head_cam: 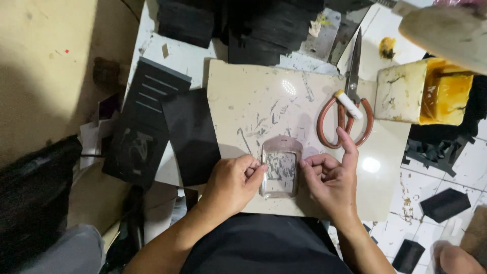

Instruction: The person applies glue to the edges of a black leather piece using a small brush, then presses it onto a template. They repeat the process on a second leather piece, applying glue to its edges and pressing it down.

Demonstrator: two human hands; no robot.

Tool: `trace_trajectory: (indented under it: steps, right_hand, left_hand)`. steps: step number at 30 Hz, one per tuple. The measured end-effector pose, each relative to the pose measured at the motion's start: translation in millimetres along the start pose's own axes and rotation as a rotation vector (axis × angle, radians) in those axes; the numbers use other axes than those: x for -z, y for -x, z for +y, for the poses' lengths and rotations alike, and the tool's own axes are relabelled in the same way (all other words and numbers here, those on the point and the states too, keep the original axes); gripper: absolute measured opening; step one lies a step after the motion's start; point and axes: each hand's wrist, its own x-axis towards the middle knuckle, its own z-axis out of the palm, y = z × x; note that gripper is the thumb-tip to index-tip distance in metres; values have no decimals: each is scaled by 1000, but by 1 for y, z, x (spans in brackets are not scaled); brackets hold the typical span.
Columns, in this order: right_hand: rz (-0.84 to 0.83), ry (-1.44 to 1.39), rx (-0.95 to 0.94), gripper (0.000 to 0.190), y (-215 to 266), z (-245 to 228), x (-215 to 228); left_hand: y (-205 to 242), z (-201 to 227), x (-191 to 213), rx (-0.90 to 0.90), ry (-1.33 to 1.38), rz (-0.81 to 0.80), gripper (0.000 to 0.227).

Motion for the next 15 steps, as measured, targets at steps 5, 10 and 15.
trace_trajectory:
  steps: [5, 10, 15]
  right_hand:
    - [6, 22, -1, 97, 1, -5, -1]
    - [2, 33, 5, 96, 2, -9, -2]
    - [0, 28, 12, 96, 3, -8, -2]
  left_hand:
    - [0, -3, -1, -9, -8, 2, 15]
    - [0, -1, -2, -26, -25, 13, 15]
    - [0, -2, -3, -32, -48, 26, 15]
